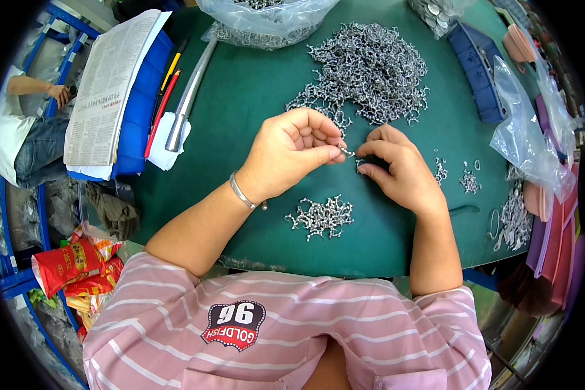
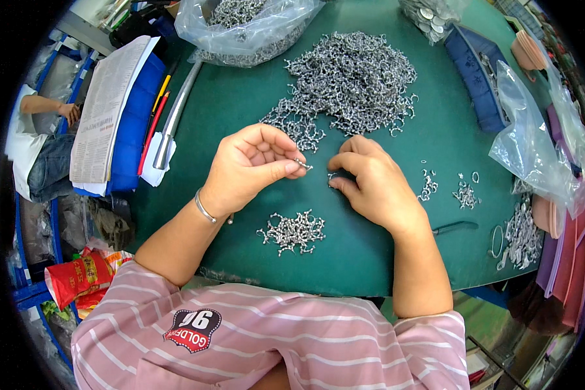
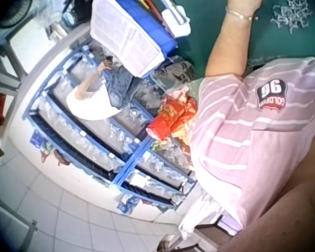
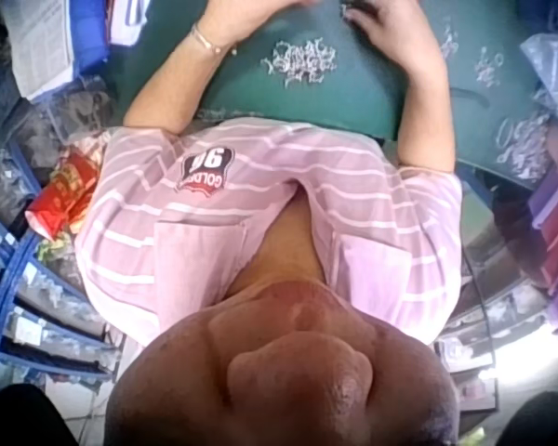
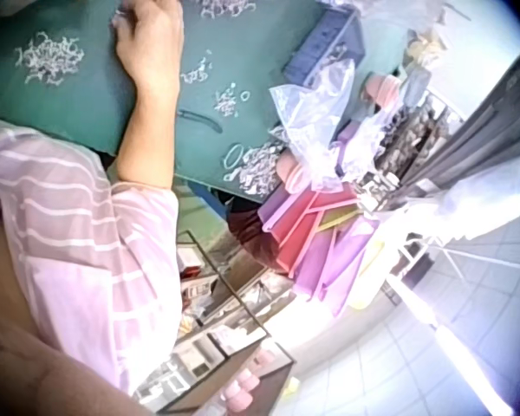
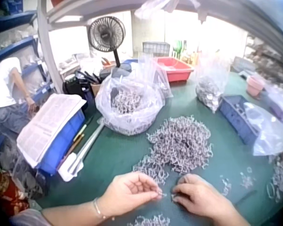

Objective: The person sits at a green worktable and repeatedly picks up small silver metal hooks and jump rings, then links them together by hand. They place the assembled pieces into a small pile on the table and occasionally reach into a plastic bag to retrieve more components.

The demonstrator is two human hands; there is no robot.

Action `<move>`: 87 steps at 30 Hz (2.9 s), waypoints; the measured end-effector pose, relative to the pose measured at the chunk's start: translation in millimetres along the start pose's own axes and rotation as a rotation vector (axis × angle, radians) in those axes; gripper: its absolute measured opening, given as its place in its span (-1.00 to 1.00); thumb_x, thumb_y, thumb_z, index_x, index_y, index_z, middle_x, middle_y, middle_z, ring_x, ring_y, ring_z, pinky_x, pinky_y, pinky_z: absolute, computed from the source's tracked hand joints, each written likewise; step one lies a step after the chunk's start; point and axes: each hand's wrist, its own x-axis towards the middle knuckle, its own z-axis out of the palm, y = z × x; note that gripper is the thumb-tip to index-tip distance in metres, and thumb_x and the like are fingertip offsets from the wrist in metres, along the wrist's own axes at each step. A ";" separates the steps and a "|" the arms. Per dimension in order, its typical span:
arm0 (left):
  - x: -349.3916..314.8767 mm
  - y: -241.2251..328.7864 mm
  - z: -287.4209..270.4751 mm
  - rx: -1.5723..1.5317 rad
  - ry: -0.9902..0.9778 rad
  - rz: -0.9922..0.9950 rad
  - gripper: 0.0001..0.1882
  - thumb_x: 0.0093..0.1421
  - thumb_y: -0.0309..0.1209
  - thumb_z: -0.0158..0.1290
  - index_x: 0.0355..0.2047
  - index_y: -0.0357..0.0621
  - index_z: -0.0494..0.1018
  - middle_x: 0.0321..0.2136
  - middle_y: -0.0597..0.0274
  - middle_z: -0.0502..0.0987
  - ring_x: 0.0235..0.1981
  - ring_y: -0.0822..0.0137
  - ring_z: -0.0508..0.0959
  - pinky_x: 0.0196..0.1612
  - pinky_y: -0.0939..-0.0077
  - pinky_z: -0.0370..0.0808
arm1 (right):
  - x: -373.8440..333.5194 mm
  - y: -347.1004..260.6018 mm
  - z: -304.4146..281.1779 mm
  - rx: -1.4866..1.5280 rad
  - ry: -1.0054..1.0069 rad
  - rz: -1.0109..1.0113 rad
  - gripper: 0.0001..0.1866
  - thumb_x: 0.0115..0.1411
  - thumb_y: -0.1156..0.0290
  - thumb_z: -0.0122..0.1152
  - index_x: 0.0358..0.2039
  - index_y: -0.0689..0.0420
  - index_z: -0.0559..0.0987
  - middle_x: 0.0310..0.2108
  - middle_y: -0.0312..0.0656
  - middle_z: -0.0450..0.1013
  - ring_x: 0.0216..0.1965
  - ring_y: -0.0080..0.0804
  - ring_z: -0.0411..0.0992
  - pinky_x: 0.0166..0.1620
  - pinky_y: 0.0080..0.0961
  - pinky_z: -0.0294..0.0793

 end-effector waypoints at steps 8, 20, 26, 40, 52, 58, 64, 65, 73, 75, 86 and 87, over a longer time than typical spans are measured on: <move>-1.4 6.8 -6.0 0.128 -0.123 -0.161 -0.88 0.09 -0.70 0.13 -0.33 -0.36 0.48 -0.34 0.11 0.57 -0.31 0.37 0.60 -0.21 0.54 0.57 | -0.1 -5.1 4.5 0.199 -0.004 0.173 -0.83 0.00 0.65 0.25 -0.34 0.23 0.57 -0.42 -0.14 0.45 -0.41 -0.29 0.46 -0.33 -0.44 0.45; -3.3 9.1 -4.1 0.062 -0.310 -0.362 -0.79 0.14 -0.53 0.17 -0.20 -0.30 0.46 -0.37 0.18 0.57 -0.40 0.44 0.59 -0.33 0.60 0.56 | -0.4 -0.9 9.8 1.064 0.020 0.278 -0.87 0.11 0.67 0.20 -0.28 0.32 0.55 -0.33 -0.28 0.46 -0.31 -0.57 0.45 -0.23 -0.65 0.49; -0.6 3.4 -0.2 -0.040 -0.125 -0.235 -0.72 0.09 -0.57 0.21 -0.18 -0.31 0.44 -0.33 0.12 0.57 -0.34 0.36 0.61 -0.25 0.52 0.60 | -1.1 -8.2 13.3 0.878 0.052 0.037 -0.82 0.08 0.70 0.21 -0.28 0.25 0.56 -0.24 -0.21 0.44 -0.15 -0.50 0.43 -0.10 -0.60 0.46; -0.5 -6.7 0.9 -0.011 -0.008 0.025 -0.73 0.07 -0.69 0.17 -0.21 -0.31 0.42 -0.33 0.14 0.53 -0.27 0.38 0.58 -0.14 0.49 0.59 | 3.6 -6.9 18.6 -0.049 0.120 -0.101 -0.69 -0.05 0.71 0.08 -0.25 0.21 0.55 -0.18 -0.12 0.47 -0.14 -0.09 0.40 -0.06 -0.23 0.39; -14.5 16.3 -7.2 0.751 -0.585 0.006 -0.94 0.06 -0.50 0.21 -0.41 -0.18 0.60 -0.47 0.24 0.54 -0.50 0.43 0.51 -0.43 0.59 0.44 | 2.7 2.4 3.1 -0.002 0.223 0.102 -0.87 0.06 0.63 0.16 -0.34 0.23 0.57 -0.36 -0.09 0.46 -0.27 -0.11 0.45 -0.20 -0.33 0.45; -14.8 16.4 -4.1 0.758 -0.395 -0.088 -0.92 0.08 -0.46 0.21 -0.40 -0.18 0.58 -0.51 0.32 0.49 -0.56 0.52 0.41 -0.47 0.64 0.37 | 1.5 -1.9 10.6 -0.108 0.102 0.075 -0.83 0.02 0.55 0.27 -0.32 0.20 0.56 -0.34 -0.11 0.42 -0.24 -0.11 0.39 -0.14 -0.31 0.40; -13.7 -0.8 -4.1 0.460 -0.170 -0.186 -0.92 0.15 -0.50 0.16 -0.35 -0.25 0.55 -0.47 0.37 0.52 -0.46 0.64 0.43 -0.41 0.71 0.40 | 2.0 -4.6 9.1 -0.082 0.077 0.028 -0.79 -0.03 0.54 0.32 -0.33 0.20 0.54 -0.35 -0.11 0.40 -0.25 -0.11 0.37 -0.16 -0.28 0.38; -11.8 1.0 -4.0 0.506 -0.154 -0.174 -0.92 0.17 -0.52 0.15 -0.33 -0.28 0.54 -0.44 0.34 0.54 -0.44 0.63 0.46 -0.38 0.74 0.42 | 2.3 -5.4 7.9 -0.082 0.055 0.018 -0.78 -0.04 0.54 0.33 -0.33 0.20 0.54 -0.35 -0.11 0.40 -0.25 -0.10 0.37 -0.16 -0.28 0.38; -7.0 -0.8 -4.4 0.231 -0.024 -0.286 -0.80 0.16 -0.52 0.16 -0.20 -0.30 0.48 -0.40 0.27 0.55 -0.39 0.52 0.56 -0.36 0.65 0.53 | 3.4 -8.2 14.8 0.231 0.125 0.125 -0.74 -0.02 0.63 0.30 -0.26 0.21 0.52 -0.36 -0.15 0.45 -0.34 -0.32 0.48 -0.29 -0.47 0.49; -6.7 -3.7 -3.6 0.167 -0.007 -0.247 -0.76 0.15 -0.53 0.17 -0.17 -0.31 0.46 -0.38 0.24 0.56 -0.37 0.48 0.58 -0.34 0.62 0.56 | 3.8 -11.3 17.5 0.253 0.139 0.039 -0.71 -0.01 0.67 0.27 -0.24 0.21 0.51 -0.33 -0.17 0.47 -0.34 -0.38 0.50 -0.32 -0.53 0.51; -8.6 -6.2 -2.6 -0.030 0.046 -0.162 -0.79 0.13 -0.61 0.16 -0.21 -0.34 0.46 -0.33 0.12 0.57 -0.32 0.40 0.60 -0.23 0.55 0.59 | 2.7 -22.2 34.5 0.584 0.262 -0.001 -0.71 0.00 0.71 0.25 -0.23 0.23 0.50 -0.25 -0.13 0.44 -0.33 -0.48 0.49 -0.35 -0.58 0.52; -9.1 -5.8 -2.6 -0.040 0.047 -0.134 -0.80 0.13 -0.61 0.16 -0.22 -0.34 0.47 -0.34 0.13 0.57 -0.33 0.40 0.60 -0.22 0.55 0.59 | 3.2 -21.8 30.1 0.530 0.213 -0.001 -0.73 0.01 0.70 0.25 -0.24 0.23 0.51 -0.26 -0.14 0.45 -0.35 -0.49 0.49 -0.36 -0.60 0.51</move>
